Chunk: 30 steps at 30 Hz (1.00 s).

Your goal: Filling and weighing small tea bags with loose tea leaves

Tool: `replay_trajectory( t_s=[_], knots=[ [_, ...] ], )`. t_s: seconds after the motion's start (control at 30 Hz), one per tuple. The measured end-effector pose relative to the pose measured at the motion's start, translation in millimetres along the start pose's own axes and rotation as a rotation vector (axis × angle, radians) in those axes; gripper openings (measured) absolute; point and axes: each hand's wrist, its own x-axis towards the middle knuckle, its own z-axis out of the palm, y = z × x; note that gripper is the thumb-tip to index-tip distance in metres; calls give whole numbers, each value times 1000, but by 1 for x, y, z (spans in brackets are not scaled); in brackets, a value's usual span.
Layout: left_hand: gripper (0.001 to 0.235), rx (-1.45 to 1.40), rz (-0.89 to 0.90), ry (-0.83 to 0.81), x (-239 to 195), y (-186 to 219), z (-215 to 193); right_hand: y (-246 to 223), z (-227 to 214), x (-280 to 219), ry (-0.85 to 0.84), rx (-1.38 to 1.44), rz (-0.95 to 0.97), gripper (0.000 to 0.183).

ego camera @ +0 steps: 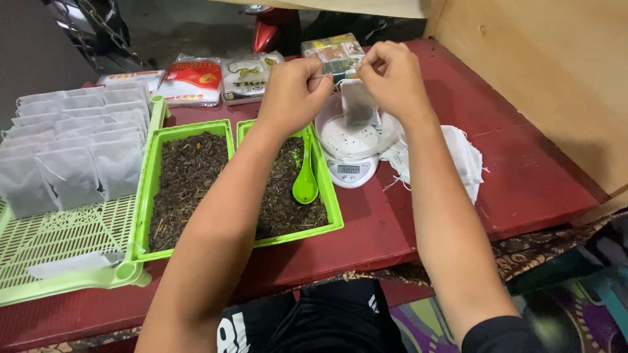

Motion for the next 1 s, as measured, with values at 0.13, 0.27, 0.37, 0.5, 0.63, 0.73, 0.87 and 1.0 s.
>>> replay_trajectory(
  t_s=[0.13,0.27,0.37,0.5,0.63,0.73,0.87,1.0],
  knots=[
    [42,-35,1,6,1,3,-4,-27,-17,-2,49,45,-65,15],
    [38,-68,-65,2,1,5,0,-61,-32,-8,57,164,-154,21],
    [37,-65,-115,-20,11,12,-2,-87,-43,-9,-13,117,-233,20],
    [36,134,132,-174,13,48,-22,-104,-67,-24,-154,-3,-411,19],
    [32,193,218,-309,5,70,-43,-99,-80,-31,-263,64,-540,21],
    [27,264,320,-398,1,69,-46,-83,-85,-30,-331,-34,-498,15],
    [29,284,267,-497,4,47,-33,-54,-83,-16,-400,-37,-470,13],
    [26,335,258,-455,18,6,-10,-20,-72,4,-469,-23,-408,16]
  ],
)
